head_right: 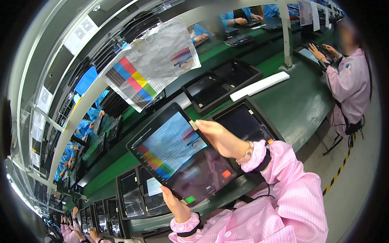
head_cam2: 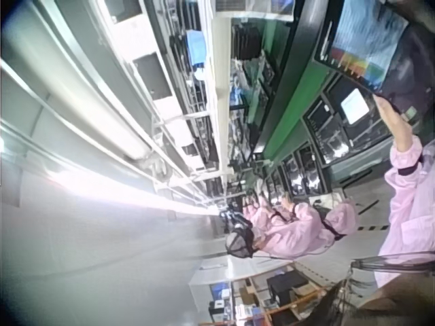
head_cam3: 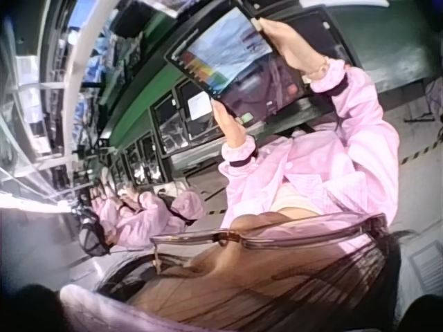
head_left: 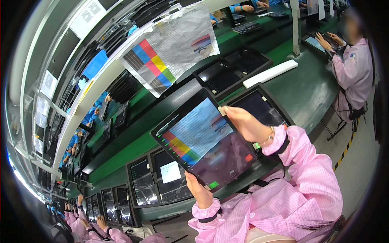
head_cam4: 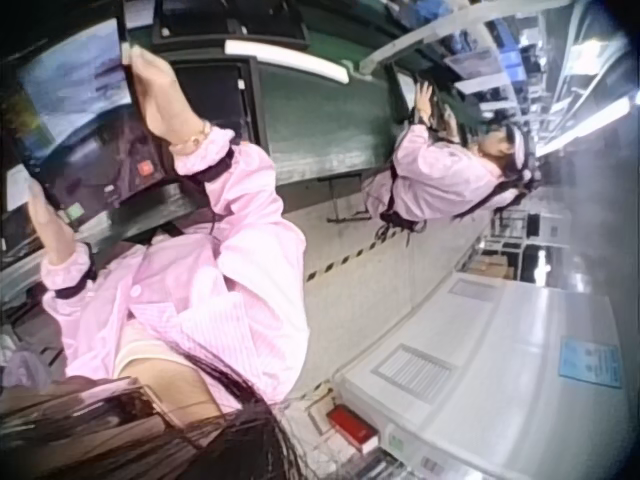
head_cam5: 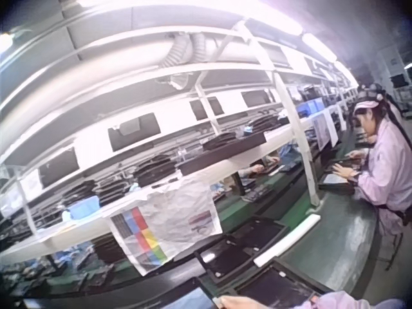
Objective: The worker is performing a quality inspection or functional test on several tablet computers on an electronics assembly line.
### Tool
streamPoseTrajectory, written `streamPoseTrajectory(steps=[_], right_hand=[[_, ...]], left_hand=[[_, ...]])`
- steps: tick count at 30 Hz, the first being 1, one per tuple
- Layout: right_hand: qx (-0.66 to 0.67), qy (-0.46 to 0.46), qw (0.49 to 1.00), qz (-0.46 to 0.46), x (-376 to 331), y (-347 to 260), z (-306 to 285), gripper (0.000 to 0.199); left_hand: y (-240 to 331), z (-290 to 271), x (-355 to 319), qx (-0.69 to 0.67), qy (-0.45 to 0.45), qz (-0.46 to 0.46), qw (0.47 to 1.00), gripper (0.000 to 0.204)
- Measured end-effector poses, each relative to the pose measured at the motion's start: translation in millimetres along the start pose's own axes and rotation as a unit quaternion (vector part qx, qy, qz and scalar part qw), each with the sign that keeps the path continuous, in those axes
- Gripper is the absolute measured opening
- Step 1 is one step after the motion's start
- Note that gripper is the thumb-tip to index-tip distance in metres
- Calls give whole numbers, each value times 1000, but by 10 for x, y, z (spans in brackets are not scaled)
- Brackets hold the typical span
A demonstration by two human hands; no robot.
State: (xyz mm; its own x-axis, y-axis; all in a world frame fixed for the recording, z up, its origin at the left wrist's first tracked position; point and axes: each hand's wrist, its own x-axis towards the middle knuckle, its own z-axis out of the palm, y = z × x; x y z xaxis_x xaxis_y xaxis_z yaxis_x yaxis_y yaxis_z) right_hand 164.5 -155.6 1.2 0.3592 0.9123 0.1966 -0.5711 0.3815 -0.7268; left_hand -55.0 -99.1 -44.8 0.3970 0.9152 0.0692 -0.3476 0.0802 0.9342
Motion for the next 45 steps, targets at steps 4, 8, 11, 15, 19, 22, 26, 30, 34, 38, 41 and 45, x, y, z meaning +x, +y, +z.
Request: streamPoseTrajectory(steps=[4,8,11,15,19,22,26,30,34,38,41,45], right_hand=[[152,-29,988,-28,362,-378,-417,38],[78,47,985,-145,282,-759,-889,29],[-279,189,940,-61,-222,-891,-1287,23],[-623,216,750,53,-806,-774,-1779,23],[-691,188,683,146,-935,-518,-1895,37],[-675,221,693,121,-886,-420,-2135,43],[-361,172,878,263,-750,-678,-2263,35],[-290,184,934,94,-720,-682,-1744,28],[-328,197,923,32,-816,-714,-1186,26],[-384,142,912,-23,-959,-653,-570,29],[-461,80,876,-117,-978,-616,-400,26],[-299,101,932,-175,-656,-632,-154,33]], left_hand=[[-122,-3,-29,10,-38,-61,997,42],[-259,-153,1,40,-47,-100,993,36],[-330,-167,225,58,-44,-110,991,36],[-600,-370,642,107,-57,-131,984,43],[-771,-472,835,376,-67,27,924,50],[-486,-22,562,509,-82,149,844,47],[-169,245,350,488,-57,221,843,39],[-305,373,216,257,-193,54,946,39],[-515,598,91,172,-262,-15,950,40],[-398,624,17,-58,-217,-195,955,37],[-351,499,-75,-62,-185,-144,970,42],[-290,143,-184,-73,-173,-144,972,37]])
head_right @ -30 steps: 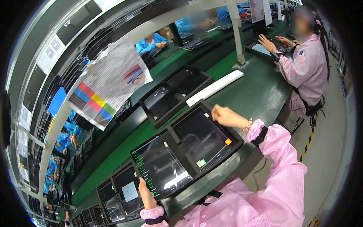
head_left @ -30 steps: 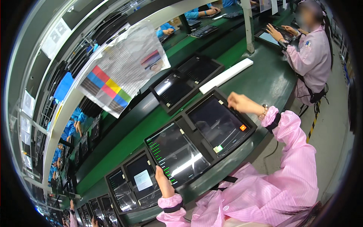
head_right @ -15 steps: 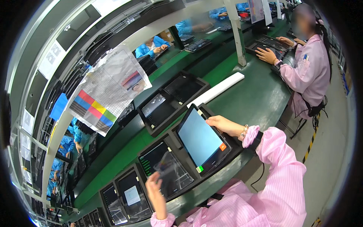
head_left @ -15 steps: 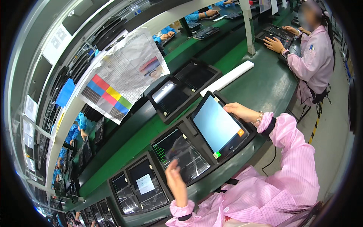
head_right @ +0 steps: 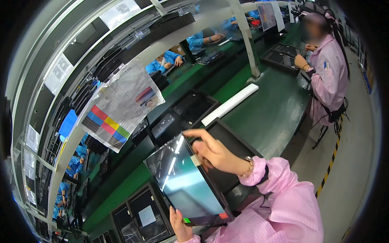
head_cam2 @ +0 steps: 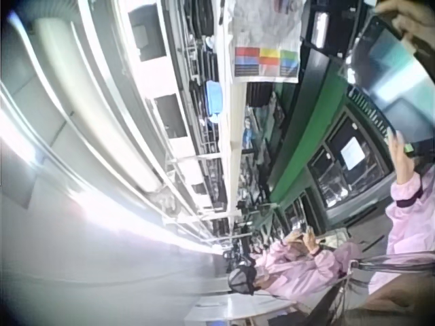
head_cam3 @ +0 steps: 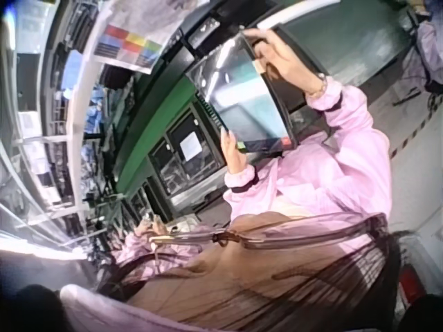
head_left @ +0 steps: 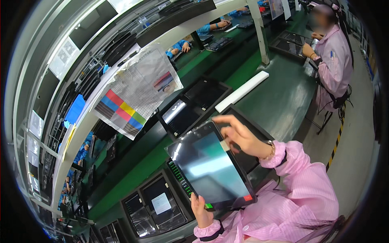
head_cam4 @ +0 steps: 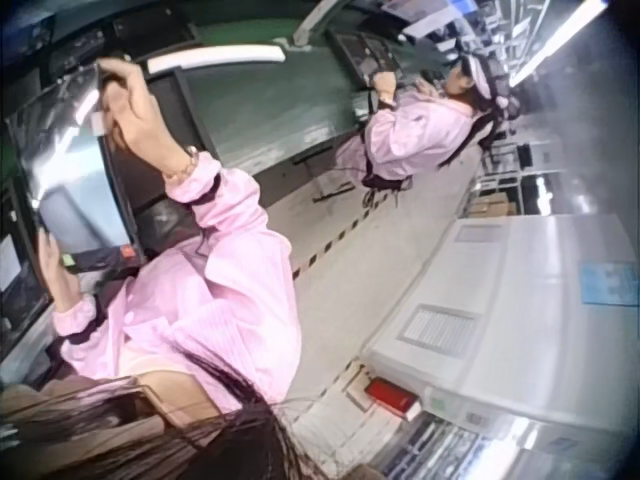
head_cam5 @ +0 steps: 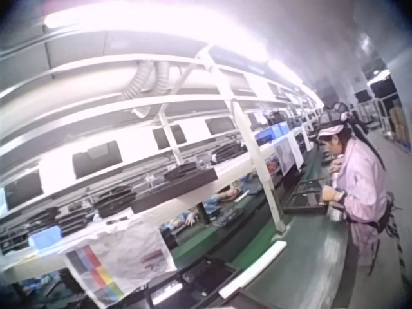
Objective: The worker is performing a quality inspection or functional test on several tablet computers on an electronics assembly line.
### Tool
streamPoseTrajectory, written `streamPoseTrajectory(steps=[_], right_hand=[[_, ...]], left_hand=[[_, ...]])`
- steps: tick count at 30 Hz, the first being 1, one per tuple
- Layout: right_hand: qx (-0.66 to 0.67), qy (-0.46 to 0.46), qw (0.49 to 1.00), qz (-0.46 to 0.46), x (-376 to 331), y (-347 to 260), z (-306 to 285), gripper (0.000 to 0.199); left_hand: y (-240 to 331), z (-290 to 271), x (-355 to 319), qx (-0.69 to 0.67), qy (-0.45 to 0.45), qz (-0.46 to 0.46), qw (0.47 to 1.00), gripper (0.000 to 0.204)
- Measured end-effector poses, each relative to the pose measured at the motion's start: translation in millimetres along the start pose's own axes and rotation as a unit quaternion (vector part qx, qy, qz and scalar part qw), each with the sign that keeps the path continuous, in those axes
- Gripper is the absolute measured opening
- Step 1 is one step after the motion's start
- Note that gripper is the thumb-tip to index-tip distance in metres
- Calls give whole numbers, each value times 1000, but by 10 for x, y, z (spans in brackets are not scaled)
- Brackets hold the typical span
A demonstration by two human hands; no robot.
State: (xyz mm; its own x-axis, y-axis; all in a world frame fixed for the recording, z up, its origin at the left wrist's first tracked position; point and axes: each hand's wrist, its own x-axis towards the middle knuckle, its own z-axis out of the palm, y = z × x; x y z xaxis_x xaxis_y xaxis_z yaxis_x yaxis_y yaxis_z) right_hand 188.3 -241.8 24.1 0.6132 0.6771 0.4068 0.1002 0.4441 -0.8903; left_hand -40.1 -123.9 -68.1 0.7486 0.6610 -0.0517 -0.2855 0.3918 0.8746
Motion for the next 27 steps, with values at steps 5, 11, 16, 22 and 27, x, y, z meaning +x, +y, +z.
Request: streamPoseTrajectory(steps=[5,11,16,22,27], right_hand=[[-43,-58,997,22,164,-155,28,31],[-40,-60,997,24,10,-86,125,27],[150,-89,975,140,-93,450,226,26],[303,-105,923,214,252,326,408,41],[245,-108,959,97,802,164,528,38]], left_hand=[[36,-187,-185,-3,22,-3,1000,38],[28,-345,-276,-14,11,0,1000,39],[82,-255,-243,-21,74,38,996,34],[357,28,114,32,101,148,983,34],[633,28,498,80,25,175,981,36]])
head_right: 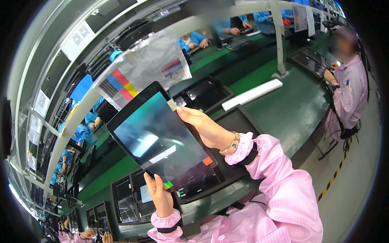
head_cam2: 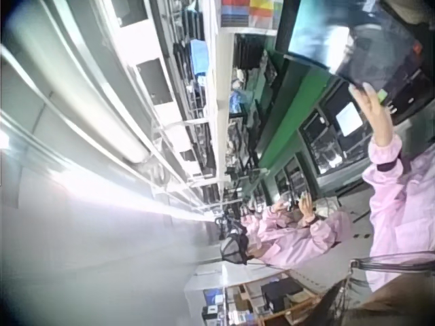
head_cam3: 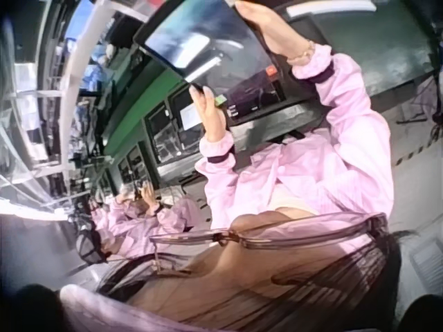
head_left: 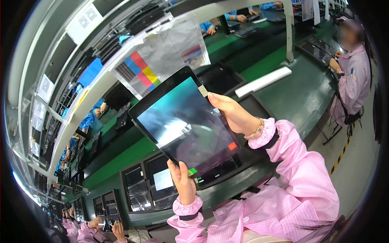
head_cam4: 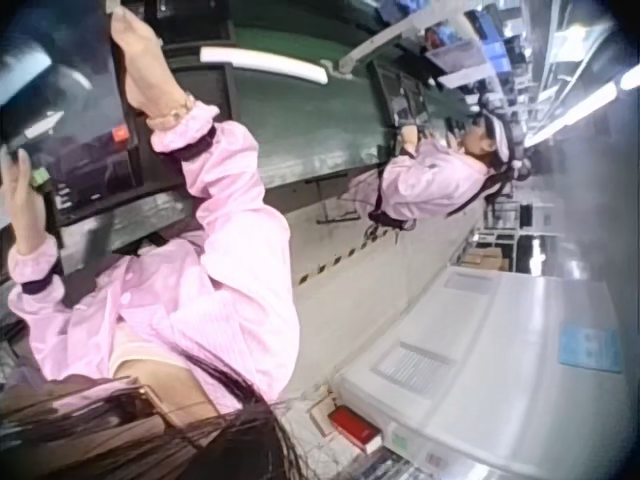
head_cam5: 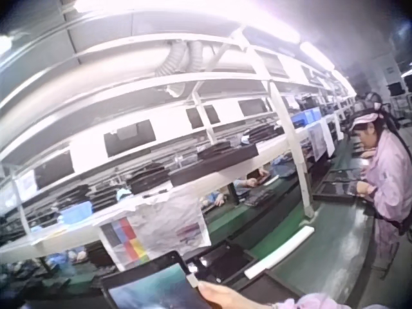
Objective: The worker is performing a quality inspection or functional test on several tablet computers on an electronics assembly line.
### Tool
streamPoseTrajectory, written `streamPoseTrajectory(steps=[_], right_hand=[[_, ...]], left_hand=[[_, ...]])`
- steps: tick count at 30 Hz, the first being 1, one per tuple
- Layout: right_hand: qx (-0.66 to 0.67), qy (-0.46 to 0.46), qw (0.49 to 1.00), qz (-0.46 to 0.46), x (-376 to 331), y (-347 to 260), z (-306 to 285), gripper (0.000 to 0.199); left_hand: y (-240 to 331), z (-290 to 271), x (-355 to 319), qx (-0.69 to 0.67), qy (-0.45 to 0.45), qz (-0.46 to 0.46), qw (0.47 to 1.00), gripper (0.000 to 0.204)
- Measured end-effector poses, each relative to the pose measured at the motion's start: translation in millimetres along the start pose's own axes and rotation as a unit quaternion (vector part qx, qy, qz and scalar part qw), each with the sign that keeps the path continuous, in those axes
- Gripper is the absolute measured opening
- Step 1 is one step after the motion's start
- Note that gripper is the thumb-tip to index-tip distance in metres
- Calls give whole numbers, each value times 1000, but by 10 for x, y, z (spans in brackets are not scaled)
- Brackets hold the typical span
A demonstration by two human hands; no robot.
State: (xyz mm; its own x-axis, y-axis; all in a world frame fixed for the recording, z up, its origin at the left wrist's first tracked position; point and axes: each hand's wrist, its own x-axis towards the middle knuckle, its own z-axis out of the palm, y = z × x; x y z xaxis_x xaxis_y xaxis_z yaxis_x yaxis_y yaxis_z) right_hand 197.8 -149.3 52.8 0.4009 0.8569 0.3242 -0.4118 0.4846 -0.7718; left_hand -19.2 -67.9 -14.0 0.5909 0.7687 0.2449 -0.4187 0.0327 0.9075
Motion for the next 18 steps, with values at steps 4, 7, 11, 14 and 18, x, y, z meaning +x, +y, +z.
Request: streamPoseTrajectory(steps=[4,7,11,14,18], right_hand=[[-10,-5,997,-74,276,-8,-83,31],[16,-6,996,-87,541,48,-101,31],[10,-12,996,-89,759,8,-208,32],[27,-29,996,-75,855,20,-201,29],[8,-14,996,-90,943,95,-248,31]], left_hand=[[-138,-302,254,57,-10,-15,998,41],[9,-287,360,82,-68,-32,994,45],[187,-85,641,67,-173,-62,981,43],[179,-73,716,79,-167,-61,981,34],[140,-120,764,74,-152,-63,984,33]])
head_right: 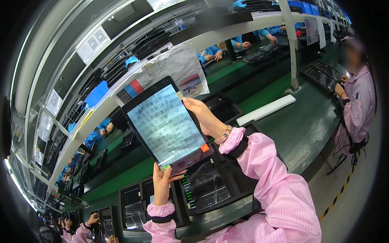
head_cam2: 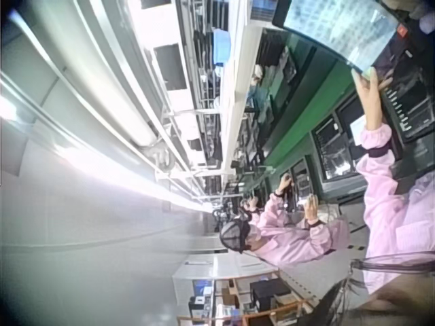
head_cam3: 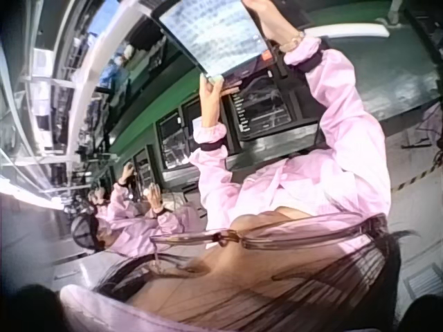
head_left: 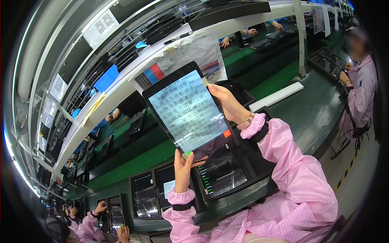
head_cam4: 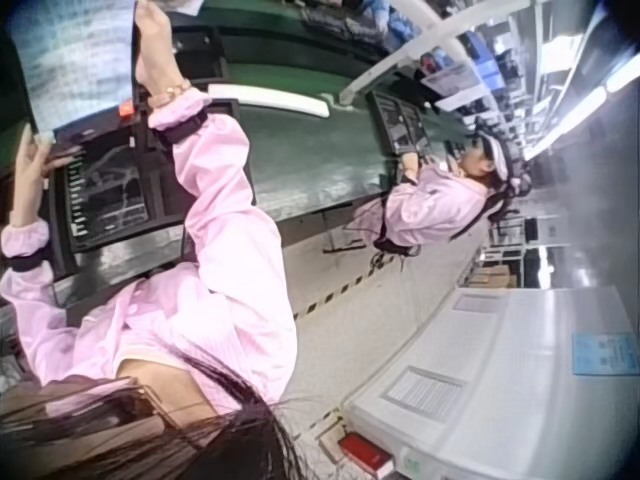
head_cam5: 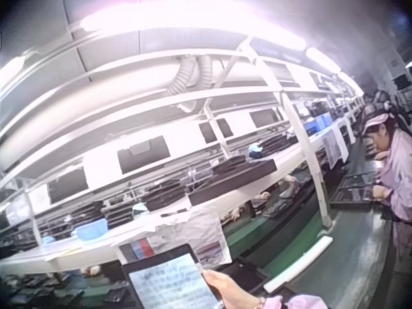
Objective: The worker is performing a quality inspection or functional test on several tablet computers on an electronics assembly line.
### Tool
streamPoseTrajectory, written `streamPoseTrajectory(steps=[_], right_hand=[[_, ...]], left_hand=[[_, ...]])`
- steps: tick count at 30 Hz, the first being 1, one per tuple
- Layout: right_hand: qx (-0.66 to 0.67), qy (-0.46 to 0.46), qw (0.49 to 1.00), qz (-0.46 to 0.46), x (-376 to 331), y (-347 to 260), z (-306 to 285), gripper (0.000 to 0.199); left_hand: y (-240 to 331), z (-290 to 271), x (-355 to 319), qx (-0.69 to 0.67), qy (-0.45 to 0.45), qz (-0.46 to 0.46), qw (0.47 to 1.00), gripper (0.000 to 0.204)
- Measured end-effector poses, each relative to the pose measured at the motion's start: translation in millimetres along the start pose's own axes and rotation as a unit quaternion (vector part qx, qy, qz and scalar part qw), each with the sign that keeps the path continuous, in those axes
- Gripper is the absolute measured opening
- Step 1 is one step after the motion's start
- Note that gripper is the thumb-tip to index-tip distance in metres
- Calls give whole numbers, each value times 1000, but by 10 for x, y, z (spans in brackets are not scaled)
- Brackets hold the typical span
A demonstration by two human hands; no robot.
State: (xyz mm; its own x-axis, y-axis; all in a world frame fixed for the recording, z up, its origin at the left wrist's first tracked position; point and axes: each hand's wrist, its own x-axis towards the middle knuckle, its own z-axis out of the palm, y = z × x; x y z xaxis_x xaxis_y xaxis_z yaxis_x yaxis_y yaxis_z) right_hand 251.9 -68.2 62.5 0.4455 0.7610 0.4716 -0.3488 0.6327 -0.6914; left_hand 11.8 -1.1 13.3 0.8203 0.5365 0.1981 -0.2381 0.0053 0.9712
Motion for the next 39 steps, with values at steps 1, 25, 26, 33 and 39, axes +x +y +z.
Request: streamPoseTrajectory(steps=[1,25,26,33,39], right_hand=[[-1,-2,1000,1,-2,3,-13,31],[-54,50,997,-15,-711,-93,-12,30],[-54,50,997,-16,-722,-94,-5,30],[-1,31,999,-12,-848,-234,109,30],[-41,50,998,-22,-984,-367,229,30]], left_hand=[[-11,-1,8,-4,2,1,1000,32],[352,318,158,67,191,138,970,48],[360,312,178,66,198,119,971,46],[185,352,-112,18,116,166,979,65],[-137,354,-746,112,28,58,992,92]])
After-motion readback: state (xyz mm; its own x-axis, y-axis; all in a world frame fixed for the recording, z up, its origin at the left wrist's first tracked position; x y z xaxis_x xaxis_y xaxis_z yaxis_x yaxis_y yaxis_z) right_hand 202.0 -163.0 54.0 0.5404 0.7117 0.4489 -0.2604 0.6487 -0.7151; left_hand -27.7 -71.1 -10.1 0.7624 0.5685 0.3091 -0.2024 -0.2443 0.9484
